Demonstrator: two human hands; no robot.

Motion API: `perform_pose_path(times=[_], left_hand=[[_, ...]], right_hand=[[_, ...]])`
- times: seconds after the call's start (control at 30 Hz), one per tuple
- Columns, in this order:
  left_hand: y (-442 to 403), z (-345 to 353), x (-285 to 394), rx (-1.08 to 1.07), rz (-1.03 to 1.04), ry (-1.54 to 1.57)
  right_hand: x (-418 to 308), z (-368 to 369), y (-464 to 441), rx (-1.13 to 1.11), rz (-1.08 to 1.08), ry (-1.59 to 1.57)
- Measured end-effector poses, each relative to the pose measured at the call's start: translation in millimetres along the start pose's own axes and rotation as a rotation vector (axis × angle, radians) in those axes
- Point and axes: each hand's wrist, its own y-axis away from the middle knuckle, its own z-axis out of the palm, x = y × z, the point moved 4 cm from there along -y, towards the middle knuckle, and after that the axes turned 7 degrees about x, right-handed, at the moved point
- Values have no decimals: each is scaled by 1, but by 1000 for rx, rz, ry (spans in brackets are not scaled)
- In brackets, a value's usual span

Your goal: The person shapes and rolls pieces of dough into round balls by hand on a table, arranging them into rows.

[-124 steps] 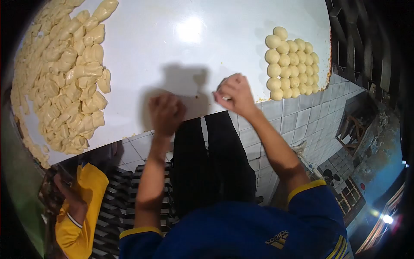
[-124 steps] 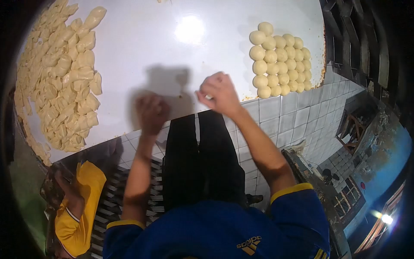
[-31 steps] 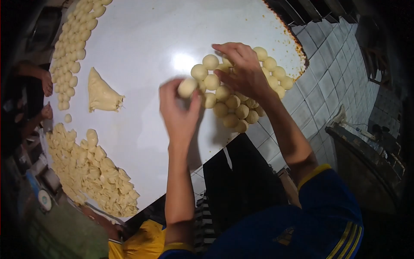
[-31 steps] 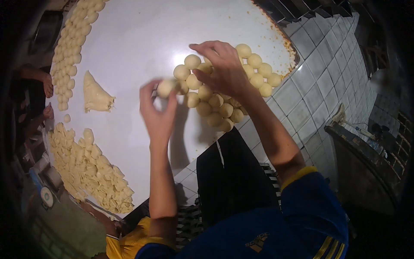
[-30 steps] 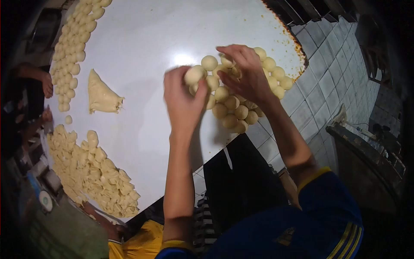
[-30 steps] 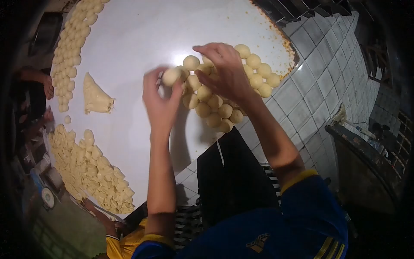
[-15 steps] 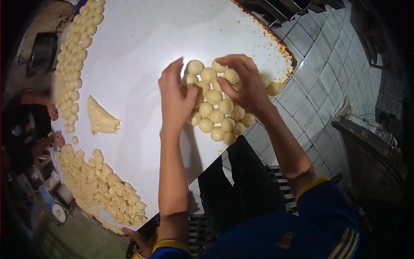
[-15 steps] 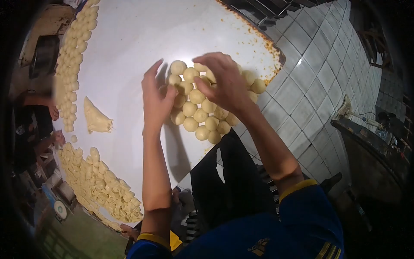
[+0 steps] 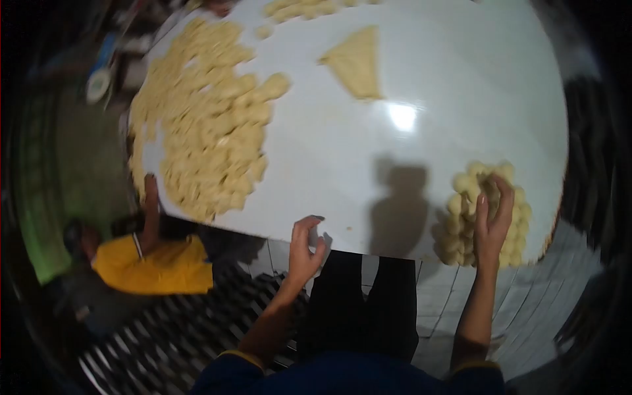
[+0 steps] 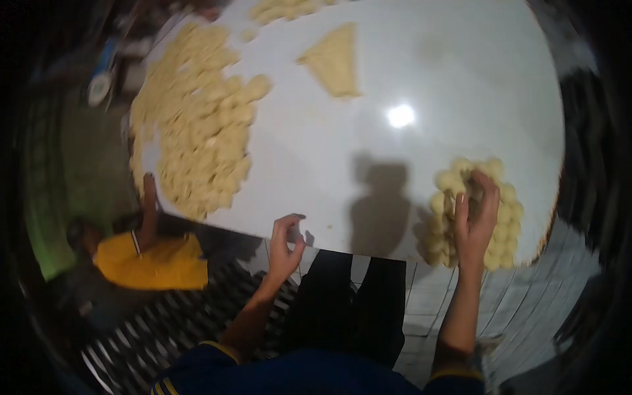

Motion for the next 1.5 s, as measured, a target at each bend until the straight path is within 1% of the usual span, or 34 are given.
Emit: perform_pose_path(times=[0.07,0.1,0.13,0.2,0.23,0.27,0.3,0.33,0.37,0.43,0.47,0.53,0.57,0.63,0.67,0.73,0.77,0.83,0.87,0.9,0.97,1.0,1.03,1.1,1.13,1.17,1.2,1.23,1.27,1.3,1.37,1.4,1.47,1.5], left_hand=[[8,-40,-47,129,-128,-41],[9,-57,-63,168,-158,-46],[9,-76,-80,270,-205,-53],[4,-106,-110,450,-291,-42],[2,-118,-125,524,-337,-23],[0,-130,-143,555,-433,-32],[-3,-138,-155,568,-448,-22],[-6,-144,-166,611,-499,65],[-8,-148,-177,647,-542,156],[-13,-146,-189,641,-526,206],[-18,-144,-186,597,-518,226],[-26,-139,-177,518,-491,299],[-28,-137,-174,514,-493,321],[-28,-135,-171,466,-449,287],[-24,-132,-176,470,-432,293],[-15,-133,-183,492,-461,350],[-11,-137,-189,514,-480,391],[-2,-146,-210,555,-518,422],[2,-150,-220,586,-543,454],[0,-159,-222,593,-547,458],[-12,-184,-224,647,-525,360],[-18,-191,-228,653,-530,362],[-24,-197,-231,656,-516,371],[-37,-207,-238,665,-509,382],[-47,-215,-236,656,-373,198],[-56,-221,-235,640,-237,13],[-61,-224,-243,644,-244,13],[-66,-227,-247,618,-160,-90],[-71,-228,-250,590,-78,-190],[-73,-231,-254,592,-84,-186],[-79,-233,-257,508,-69,-251],[-81,-236,-255,510,-70,-248],[-85,-239,-250,426,-54,-289],[-86,-239,-252,427,-56,-289]], right_hand=[[-24,54,31,-182,-22,-27],[-44,84,42,-250,-160,-76],[-71,111,56,-317,-295,-121],[-119,169,80,-528,-345,-260],[-146,193,89,-611,-412,-274],[-173,218,97,-689,-477,-286],[-197,241,104,-731,-517,-308],[-217,263,109,-768,-554,-327],[-232,284,110,-772,-561,-311],[-252,323,105,-666,-546,-253],[-261,344,102,-665,-550,-230],[-273,371,88,-460,-489,-219],[-278,381,85,-457,-496,-198],[-282,401,85,-583,-305,-157],[-285,403,90,-589,-310,-140],[-302,402,100,-547,-387,20],[-307,405,108,-559,-398,23],[-313,410,129,-710,-278,-127],[-320,413,142,-744,-287,-195],[-328,419,151,-750,-294,-191],[-343,431,167,-777,-347,-163],[-353,438,169,-736,-400,-162],[-359,448,171,-743,-404,-160],[-376,464,173,-645,-585,-197],[-380,468,175,-653,-588,-195],[-384,472,179,-707,-609,-184],[-387,476,184,-761,-628,-173],[-386,477,187,-767,-631,-171],[-384,478,190,-760,-680,-123],[-380,479,193,-753,-727,-73],[-373,477,200,-740,-753,-25],[-372,476,202,-723,-777,17],[-369,475,207,-694,-743,57],[-368,474,208,-665,-705,96]])
